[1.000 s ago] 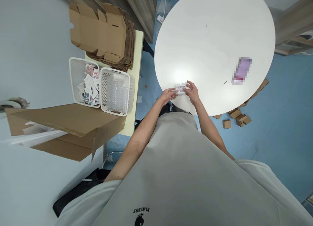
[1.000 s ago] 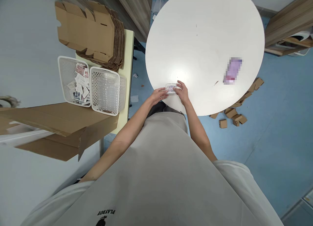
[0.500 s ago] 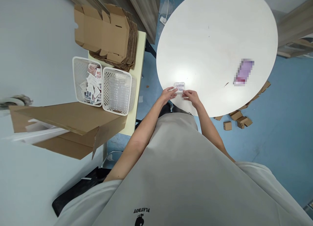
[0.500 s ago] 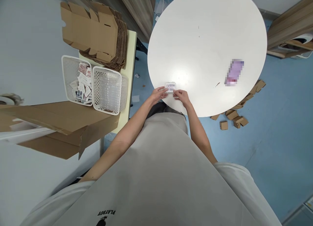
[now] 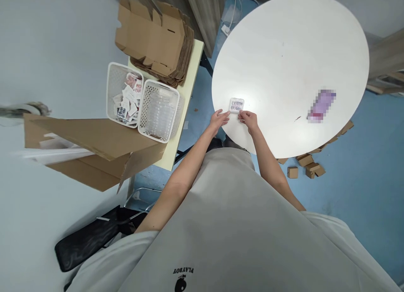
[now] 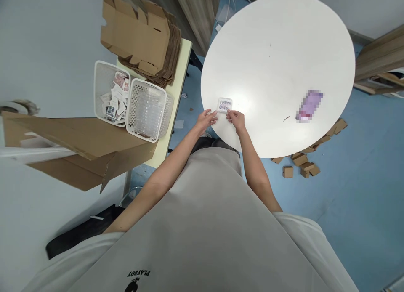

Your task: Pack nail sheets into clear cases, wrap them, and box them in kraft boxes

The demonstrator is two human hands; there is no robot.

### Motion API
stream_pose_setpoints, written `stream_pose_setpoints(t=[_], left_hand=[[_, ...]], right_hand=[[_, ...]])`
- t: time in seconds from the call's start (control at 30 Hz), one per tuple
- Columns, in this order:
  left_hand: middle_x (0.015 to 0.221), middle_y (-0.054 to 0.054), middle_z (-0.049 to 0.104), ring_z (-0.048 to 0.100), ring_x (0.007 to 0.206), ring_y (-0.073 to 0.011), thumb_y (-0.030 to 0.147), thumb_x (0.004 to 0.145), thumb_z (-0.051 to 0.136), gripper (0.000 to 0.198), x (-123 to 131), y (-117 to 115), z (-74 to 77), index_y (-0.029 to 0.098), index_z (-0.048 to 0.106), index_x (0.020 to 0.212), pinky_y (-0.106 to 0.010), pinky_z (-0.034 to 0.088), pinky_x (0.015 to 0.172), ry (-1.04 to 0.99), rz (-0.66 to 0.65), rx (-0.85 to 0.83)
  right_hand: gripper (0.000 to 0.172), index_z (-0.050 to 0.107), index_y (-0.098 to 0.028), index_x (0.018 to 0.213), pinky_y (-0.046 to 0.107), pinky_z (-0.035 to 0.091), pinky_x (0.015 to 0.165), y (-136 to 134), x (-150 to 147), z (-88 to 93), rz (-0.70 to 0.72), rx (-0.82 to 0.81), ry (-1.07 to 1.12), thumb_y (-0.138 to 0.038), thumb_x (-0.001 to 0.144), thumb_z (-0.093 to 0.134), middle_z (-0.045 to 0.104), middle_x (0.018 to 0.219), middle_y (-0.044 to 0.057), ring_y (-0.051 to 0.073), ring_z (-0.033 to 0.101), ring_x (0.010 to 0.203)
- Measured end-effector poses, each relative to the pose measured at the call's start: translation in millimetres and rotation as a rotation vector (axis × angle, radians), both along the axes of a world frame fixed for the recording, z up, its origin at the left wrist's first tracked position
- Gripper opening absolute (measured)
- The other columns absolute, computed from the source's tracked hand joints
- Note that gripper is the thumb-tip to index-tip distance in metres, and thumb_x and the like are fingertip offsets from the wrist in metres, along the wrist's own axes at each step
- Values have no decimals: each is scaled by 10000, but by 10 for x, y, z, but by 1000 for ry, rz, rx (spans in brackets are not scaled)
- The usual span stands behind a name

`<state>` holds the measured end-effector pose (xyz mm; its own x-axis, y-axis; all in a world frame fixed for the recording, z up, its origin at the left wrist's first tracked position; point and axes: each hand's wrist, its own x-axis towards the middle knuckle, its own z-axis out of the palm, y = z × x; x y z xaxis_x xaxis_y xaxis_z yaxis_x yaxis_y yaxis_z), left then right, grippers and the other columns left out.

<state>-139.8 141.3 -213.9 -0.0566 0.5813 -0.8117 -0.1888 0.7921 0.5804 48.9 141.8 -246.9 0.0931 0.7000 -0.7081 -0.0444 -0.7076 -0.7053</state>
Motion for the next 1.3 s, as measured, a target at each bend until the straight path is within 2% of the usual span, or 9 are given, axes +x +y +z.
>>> stream_pose_setpoints(t=[0.27, 0.4, 0.5, 0.6, 0.7, 0.87, 1.03, 1.17, 1.3], left_hand=[[1522, -200, 686, 776, 1090, -191, 338, 1017, 805, 598, -446, 61, 384, 149, 570, 1534, -337, 598, 1029, 34, 89, 98], [1503, -188, 702, 774, 1148, -207, 367, 1019, 801, 578, -739, -8, 545, 169, 589, 1519, -360, 589, 1077, 21, 136, 181], [1522, -188, 690, 772, 1182, -221, 393, 1013, 801, 575, -925, -110, 658, 184, 602, 1510, -385, 586, 1103, -5, 173, 253], [1549, -190, 672, 773, 1195, -232, 395, 1017, 782, 565, -1051, -226, 812, 189, 602, 1511, -405, 587, 1111, -42, 196, 337], [1548, -177, 679, 769, 1224, -250, 425, 1018, 770, 556, -1169, -362, 1077, 213, 614, 1508, -420, 584, 1117, -75, 209, 415], [1552, -161, 685, 757, 1262, -268, 499, 1007, 771, 580, -1549, -734, 1793, 249, 630, 1511, -454, 558, 1138, -102, 184, 594], [1531, -159, 701, 758, 1247, -273, 544, 994, 794, 606, -2134, -1304, 2439, 255, 635, 1502, -436, 564, 1101, -73, 228, 824], [1491, -153, 717, 742, 1283, -283, 589, 987, 793, 620, -2633, -1759, 2610, 259, 638, 1488, -448, 555, 1119, -3, 327, 959], [1438, -136, 736, 745, 1245, -265, 604, 988, 780, 585, -3046, -2132, 2531, 265, 647, 1446, -448, 558, 1115, 103, 509, 966]], right_hand=[[326, 690, -167, 757, 149, 558, 606, 581, -297, -131, -46, -44, -70, -339, 1008, 808, 744, 771, 18, 69, 654, 630], [359, 667, -167, 729, 169, 556, 532, 616, -276, -7, -20, -77, -199, -355, 970, 854, 719, 711, 18, 69, 593, 528], [381, 664, -162, 715, 174, 541, 498, 601, -285, 189, -8, -85, -271, -369, 993, 824, 719, 711, 34, 71, 581, 505], [357, 689, -151, 751, 169, 539, 510, 642, -434, 476, 17, -39, -271, -363, 1025, 779, 742, 768, 52, 68, 593, 531], [349, 700, -155, 791, 164, 529, 519, 762, -774, 861, 106, 79, -244, -408, 1009, 799, 760, 819, 56, 62, 589, 551], [435, 729, -177, 904, 167, 543, 580, 919, -1696, 1701, 369, 349, -190, -589, 926, 868, 787, 901, 49, 72, 649, 628], [546, 771, -190, 1010, 221, 604, 674, 624, -2807, 2548, 698, 583, -115, -702, 857, 883, 801, 924, 46, 119, 719, 708], [555, 805, -194, 1074, 314, 653, 772, 151, -3610, 2958, 968, 752, -34, -696, 849, 883, 815, 951, 64, 189, 764, 808], [439, 831, -191, 1123, 421, 644, 984, -250, -4276, 3066, 1210, 891, -52, -563, 894, 875, 837, 1096, 99, 260, 784, 1020]])
